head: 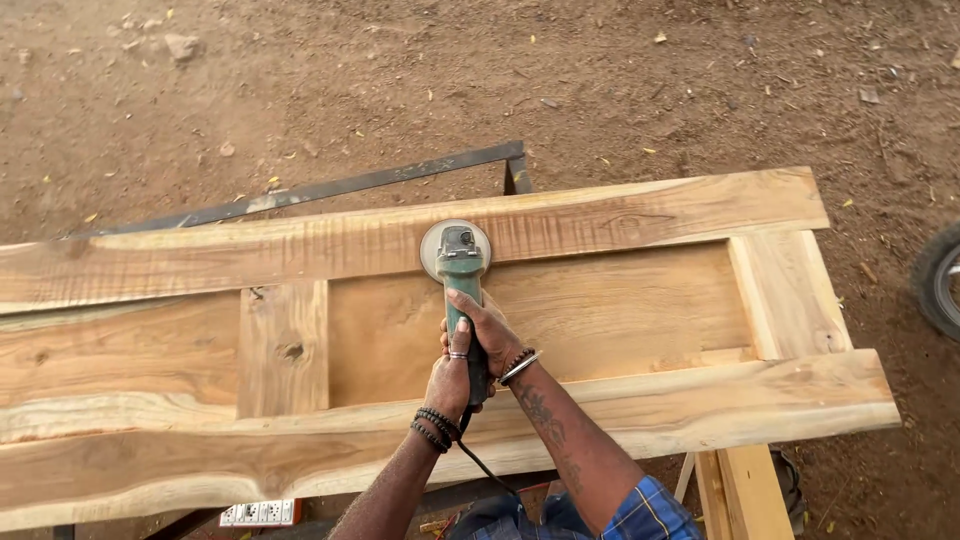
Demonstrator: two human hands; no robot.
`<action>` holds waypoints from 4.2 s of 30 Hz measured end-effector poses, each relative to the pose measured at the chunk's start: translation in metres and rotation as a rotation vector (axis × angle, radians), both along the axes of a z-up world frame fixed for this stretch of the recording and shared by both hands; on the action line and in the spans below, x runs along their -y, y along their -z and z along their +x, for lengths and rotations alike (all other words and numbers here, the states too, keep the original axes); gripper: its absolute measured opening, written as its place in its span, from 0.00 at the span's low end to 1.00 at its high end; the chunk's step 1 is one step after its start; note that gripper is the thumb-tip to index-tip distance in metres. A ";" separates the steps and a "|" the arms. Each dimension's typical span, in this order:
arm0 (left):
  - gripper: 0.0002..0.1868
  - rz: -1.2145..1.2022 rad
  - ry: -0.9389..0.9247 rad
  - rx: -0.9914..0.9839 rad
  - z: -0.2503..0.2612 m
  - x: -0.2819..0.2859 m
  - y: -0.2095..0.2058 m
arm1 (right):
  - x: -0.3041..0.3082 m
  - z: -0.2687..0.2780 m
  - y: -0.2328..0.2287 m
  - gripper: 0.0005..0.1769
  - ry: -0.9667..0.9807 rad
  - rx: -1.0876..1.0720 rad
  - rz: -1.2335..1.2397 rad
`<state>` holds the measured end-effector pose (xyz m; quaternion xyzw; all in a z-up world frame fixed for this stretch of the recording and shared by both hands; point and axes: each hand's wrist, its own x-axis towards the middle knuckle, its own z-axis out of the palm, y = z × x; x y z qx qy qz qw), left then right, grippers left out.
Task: Using an angle grinder equipped with a sanding disc to smooth the surfaces and edges of a large wooden frame.
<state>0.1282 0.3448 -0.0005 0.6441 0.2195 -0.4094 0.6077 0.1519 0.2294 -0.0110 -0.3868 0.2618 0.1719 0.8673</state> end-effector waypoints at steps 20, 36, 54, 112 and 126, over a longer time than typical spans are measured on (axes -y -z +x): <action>0.46 0.074 -0.307 0.018 0.045 -0.176 0.004 | -0.190 0.084 0.012 0.32 -0.363 0.120 0.012; 0.40 -0.359 -0.515 0.009 0.084 -0.131 0.008 | -0.164 0.147 -0.004 0.38 -0.529 0.028 -0.401; 0.44 -0.356 -0.451 -0.104 0.046 -0.014 0.013 | -0.042 0.098 -0.023 0.33 -0.416 -0.071 -0.413; 0.47 -0.125 -0.416 0.037 0.071 -0.086 0.046 | -0.104 0.122 0.020 0.45 -0.450 0.155 -0.179; 0.42 -0.416 -0.551 0.042 0.107 -0.037 0.029 | -0.070 0.167 0.006 0.35 -0.537 0.118 -0.417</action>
